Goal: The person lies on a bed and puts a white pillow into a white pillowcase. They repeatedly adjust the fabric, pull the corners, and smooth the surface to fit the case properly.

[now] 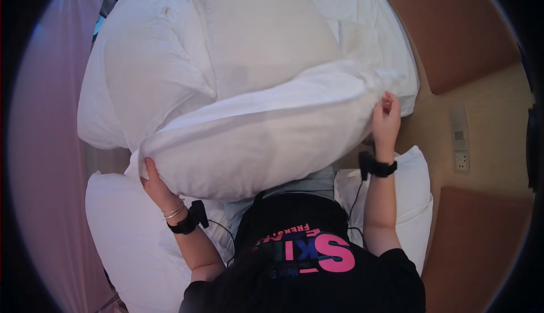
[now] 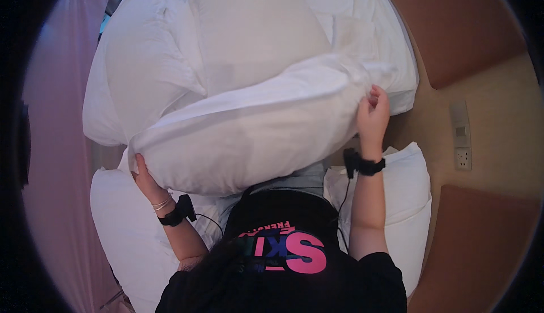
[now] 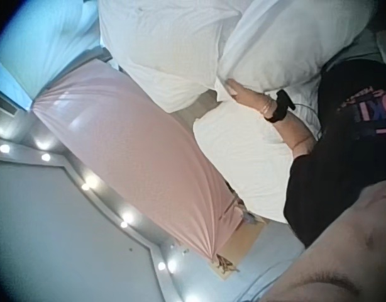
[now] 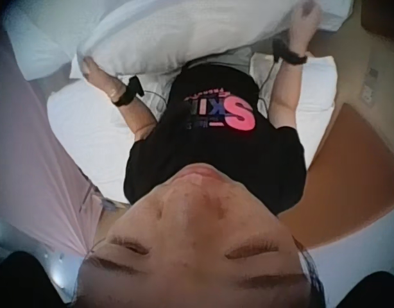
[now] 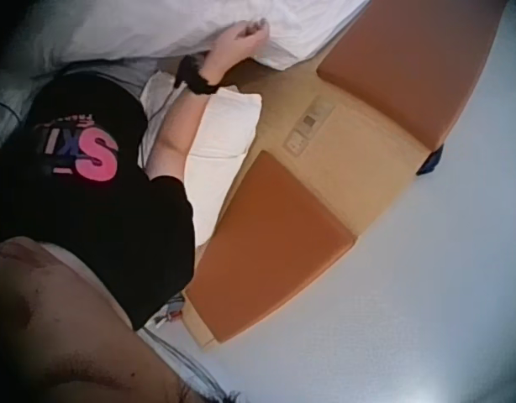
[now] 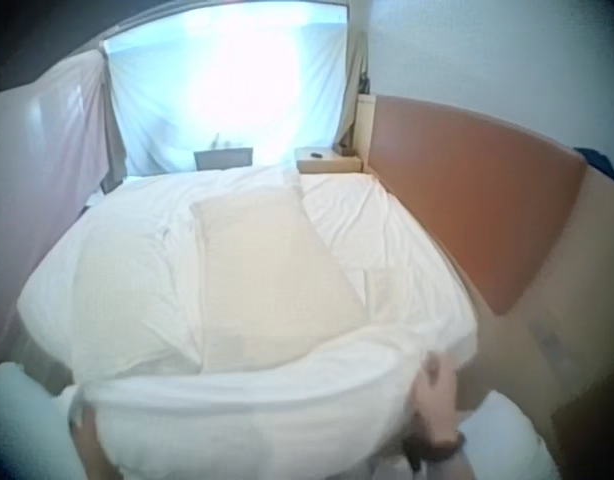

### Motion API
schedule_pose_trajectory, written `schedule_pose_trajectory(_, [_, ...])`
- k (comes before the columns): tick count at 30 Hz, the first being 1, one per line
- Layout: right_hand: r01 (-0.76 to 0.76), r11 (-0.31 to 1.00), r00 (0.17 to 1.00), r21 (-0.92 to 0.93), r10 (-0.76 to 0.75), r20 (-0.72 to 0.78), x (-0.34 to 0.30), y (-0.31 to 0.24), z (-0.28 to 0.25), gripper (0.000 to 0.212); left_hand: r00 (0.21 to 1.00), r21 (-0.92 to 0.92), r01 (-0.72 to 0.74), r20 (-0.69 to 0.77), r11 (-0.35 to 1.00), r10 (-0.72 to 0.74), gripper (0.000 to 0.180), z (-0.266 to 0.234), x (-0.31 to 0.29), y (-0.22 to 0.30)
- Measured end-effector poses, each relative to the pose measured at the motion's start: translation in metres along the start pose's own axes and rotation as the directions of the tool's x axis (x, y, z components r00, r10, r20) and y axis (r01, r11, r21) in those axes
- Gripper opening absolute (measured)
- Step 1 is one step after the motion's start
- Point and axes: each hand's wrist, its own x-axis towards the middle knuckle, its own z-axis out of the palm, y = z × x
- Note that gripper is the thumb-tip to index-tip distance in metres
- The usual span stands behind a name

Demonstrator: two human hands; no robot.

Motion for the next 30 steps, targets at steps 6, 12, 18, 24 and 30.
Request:
schedule_pose_trajectory(6, [-0.058,0.996,0.991,0.066,0.049,0.124,-0.084,0.028,0.021,0.042,0.978,0.299,-0.058,0.21,0.952,-0.007,0.05,-0.026,0.022,-0.084])
schedule_pose_trajectory(12, [-0.364,0.909,0.655,0.204,0.094,0.75,-0.149,0.026,0.027,0.042,0.932,0.094,0.312,0.161,0.945,-0.324,0.052,-0.049,0.002,-0.159])
schedule_pose_trajectory(18, [-0.749,0.604,0.338,0.272,-0.004,0.941,-0.153,0.002,0.062,0.046,0.952,0.604,-0.277,0.277,0.747,0.129,0.081,-0.06,-0.036,-0.17])
schedule_pose_trajectory(24, [-0.763,0.532,0.524,0.368,0.176,0.833,-0.138,0.019,0.049,0.044,0.881,0.706,-0.469,0.413,0.531,0.229,0.105,-0.025,-0.047,-0.156])
schedule_pose_trajectory(30, [-0.791,0.171,0.6,0.587,0.402,0.692,-0.093,0.04,-0.008,0.022,0.879,0.657,-0.452,0.441,0.604,0.179,0.105,-0.008,-0.026,-0.153])
